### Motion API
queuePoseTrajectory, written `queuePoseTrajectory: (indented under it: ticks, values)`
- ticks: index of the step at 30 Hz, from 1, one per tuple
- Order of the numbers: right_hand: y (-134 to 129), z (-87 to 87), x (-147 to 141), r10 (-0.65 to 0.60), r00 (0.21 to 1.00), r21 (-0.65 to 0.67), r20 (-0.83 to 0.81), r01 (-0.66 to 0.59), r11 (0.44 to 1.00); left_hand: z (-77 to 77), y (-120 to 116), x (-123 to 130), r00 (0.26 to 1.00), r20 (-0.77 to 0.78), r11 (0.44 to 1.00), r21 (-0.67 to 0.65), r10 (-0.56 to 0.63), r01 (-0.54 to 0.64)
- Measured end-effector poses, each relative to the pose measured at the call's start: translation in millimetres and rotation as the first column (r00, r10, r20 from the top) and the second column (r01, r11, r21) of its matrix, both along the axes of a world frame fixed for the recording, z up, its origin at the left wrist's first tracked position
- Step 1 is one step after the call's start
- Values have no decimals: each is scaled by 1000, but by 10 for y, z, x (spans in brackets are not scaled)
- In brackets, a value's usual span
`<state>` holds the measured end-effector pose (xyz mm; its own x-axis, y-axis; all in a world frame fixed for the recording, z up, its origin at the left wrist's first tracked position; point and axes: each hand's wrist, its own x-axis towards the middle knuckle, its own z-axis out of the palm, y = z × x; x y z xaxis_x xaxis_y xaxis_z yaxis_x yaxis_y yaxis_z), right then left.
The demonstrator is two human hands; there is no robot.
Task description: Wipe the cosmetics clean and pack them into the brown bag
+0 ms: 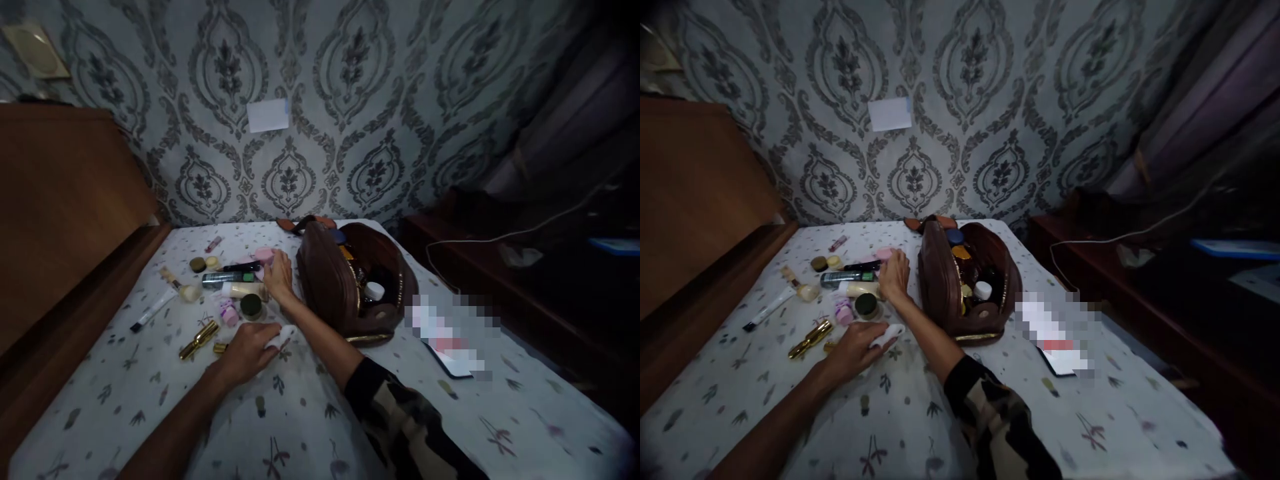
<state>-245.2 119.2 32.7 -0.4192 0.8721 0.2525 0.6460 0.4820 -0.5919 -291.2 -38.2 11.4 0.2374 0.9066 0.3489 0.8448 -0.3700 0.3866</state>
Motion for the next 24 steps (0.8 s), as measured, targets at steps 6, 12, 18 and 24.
queuePoseTrajectory:
  ticks: [6,12,18,24]
  values:
    - [145,36,-356,-32,989,-13,143,34,999,-5,-1,-13,999,-32,1000,-10,-25,24]
    - [342,-24,-462,-21,974,-20,224,26,999,22,-5,-28,995,-94,998,-43,-39,35]
    - [447,-157,-443,-74,980,-38,185,82,996,89,-8,-39,963,-265,997,-79,-36,15]
    - [337,-210,-404,-145,989,-1,7,145,989,111,8,-175,915,-398,989,-95,65,-112]
